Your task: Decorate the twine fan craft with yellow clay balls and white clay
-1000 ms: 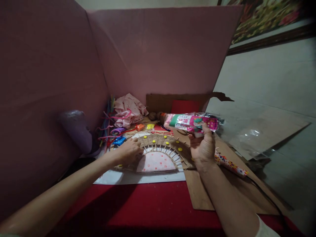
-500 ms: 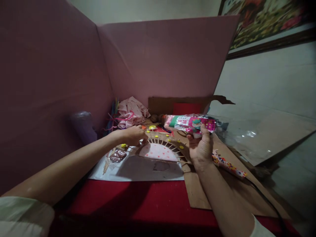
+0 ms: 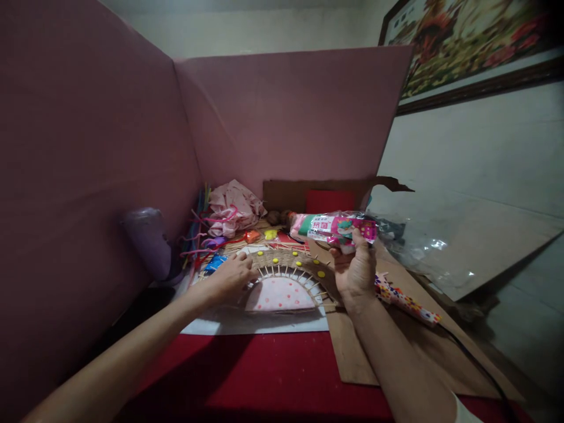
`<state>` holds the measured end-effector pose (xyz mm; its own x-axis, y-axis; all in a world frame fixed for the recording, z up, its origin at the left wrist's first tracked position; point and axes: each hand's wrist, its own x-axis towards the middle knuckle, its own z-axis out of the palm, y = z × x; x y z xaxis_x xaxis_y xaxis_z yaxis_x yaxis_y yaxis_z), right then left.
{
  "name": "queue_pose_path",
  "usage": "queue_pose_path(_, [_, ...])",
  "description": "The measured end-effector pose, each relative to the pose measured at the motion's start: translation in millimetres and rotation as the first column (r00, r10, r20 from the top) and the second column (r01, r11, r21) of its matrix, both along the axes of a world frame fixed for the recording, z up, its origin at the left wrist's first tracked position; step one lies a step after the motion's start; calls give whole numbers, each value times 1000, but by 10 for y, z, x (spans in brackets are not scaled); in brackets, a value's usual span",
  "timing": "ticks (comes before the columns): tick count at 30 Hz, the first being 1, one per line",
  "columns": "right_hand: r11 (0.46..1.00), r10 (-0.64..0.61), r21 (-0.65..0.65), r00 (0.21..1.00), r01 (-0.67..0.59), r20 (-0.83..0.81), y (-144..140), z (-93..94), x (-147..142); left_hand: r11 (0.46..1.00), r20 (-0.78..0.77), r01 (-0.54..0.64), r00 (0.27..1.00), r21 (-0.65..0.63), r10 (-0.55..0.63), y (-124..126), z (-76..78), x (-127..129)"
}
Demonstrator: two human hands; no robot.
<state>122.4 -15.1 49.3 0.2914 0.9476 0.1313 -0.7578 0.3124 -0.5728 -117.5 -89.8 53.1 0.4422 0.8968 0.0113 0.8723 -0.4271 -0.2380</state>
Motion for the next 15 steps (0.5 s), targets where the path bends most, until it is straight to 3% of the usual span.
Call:
queue_pose_path(6, [1000,-17,5,1000,17,-3,3,-8,-9,1000,10,14,1000,14,-14,55,86,-54])
queue_pose_path(15, [1000,-20,1,1000,20,2,12,-2,-2,997,36,-76,996,-18,76,175,13,-199])
